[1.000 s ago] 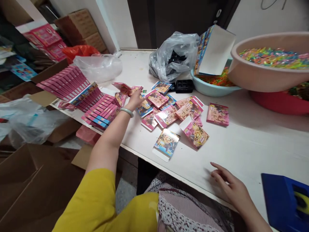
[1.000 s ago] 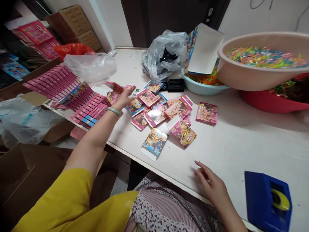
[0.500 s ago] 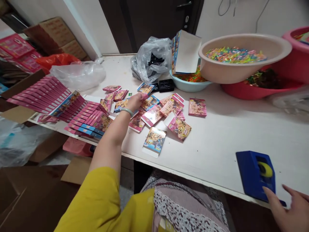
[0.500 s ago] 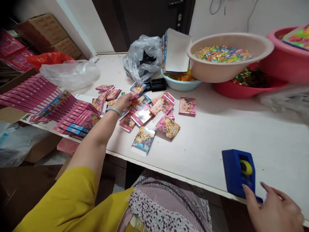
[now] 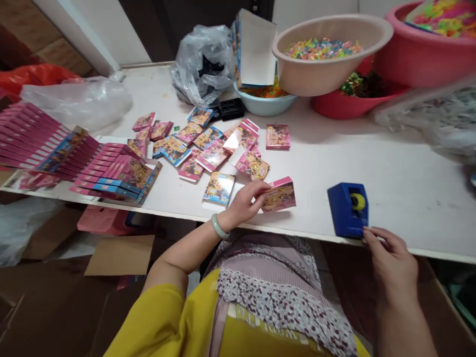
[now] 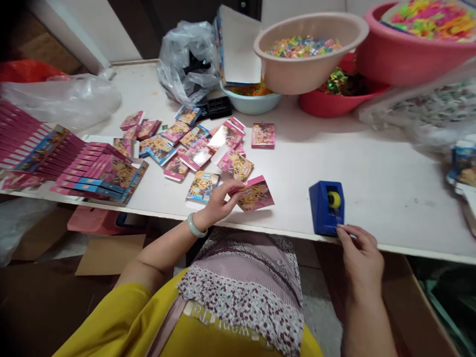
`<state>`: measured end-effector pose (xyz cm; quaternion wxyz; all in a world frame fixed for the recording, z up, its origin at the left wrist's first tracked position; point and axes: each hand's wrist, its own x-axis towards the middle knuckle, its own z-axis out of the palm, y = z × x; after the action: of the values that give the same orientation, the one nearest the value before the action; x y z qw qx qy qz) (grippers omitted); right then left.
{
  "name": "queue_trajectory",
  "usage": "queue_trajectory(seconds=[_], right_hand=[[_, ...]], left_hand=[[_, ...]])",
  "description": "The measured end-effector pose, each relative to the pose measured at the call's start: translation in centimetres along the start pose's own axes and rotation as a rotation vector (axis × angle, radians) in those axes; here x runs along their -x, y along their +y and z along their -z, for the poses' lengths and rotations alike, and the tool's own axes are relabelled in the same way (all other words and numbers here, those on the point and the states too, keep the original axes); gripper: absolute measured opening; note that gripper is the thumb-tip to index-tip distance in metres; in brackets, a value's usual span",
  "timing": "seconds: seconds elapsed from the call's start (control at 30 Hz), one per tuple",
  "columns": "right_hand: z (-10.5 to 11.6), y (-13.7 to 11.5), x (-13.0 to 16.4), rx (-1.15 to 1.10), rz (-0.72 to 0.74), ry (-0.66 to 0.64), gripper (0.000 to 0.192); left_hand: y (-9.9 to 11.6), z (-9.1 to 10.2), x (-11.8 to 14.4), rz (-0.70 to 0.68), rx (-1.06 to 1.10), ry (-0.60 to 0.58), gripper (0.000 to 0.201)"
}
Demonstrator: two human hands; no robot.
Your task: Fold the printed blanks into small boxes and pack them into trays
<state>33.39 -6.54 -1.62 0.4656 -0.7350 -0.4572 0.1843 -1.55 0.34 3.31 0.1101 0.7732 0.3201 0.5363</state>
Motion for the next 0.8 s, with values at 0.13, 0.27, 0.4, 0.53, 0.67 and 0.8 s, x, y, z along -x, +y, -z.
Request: queue_trajectory(seconds=[0.13,0.27,0.4,0.53,0.67,0.8], right_hand=[[-0.9,-0.3,1.8,-0.317,-0.123,0.09,0.042],[-0.4,0.2,1.2,0.009,0.091,0.082,0.024],[1.1,0.0,1.0,0.191,0.139,-0.025,0.018],[0.3,-4.9,3.1,-0.22,0.071,-0.352,0.022],[-3.2,-11.4,3.8,-0.587,0.041,-0.603,0.026],[-6.6,-13.9,2.4,-0.556,0.08,-0.622,0.048]], left_hand=[[0.4,-1.4,0.1,0.056,-0.009,-0.065,0.021],[0.2,-1.3,-1.0,0.066,-0.048,-0.146,0.021],[0.9,-1.9,-1.6,0.002,-0.08,-0.164,0.021],[2.2,-2.7,-1.9,-0.062,-0.074,-0.163,0.02],[2.6,-2.9,-2.3,-0.094,-0.113,-0.232,0.031],[2.7,-2.9,-2.4,-0.151,-0.163,-0.309,0.051]])
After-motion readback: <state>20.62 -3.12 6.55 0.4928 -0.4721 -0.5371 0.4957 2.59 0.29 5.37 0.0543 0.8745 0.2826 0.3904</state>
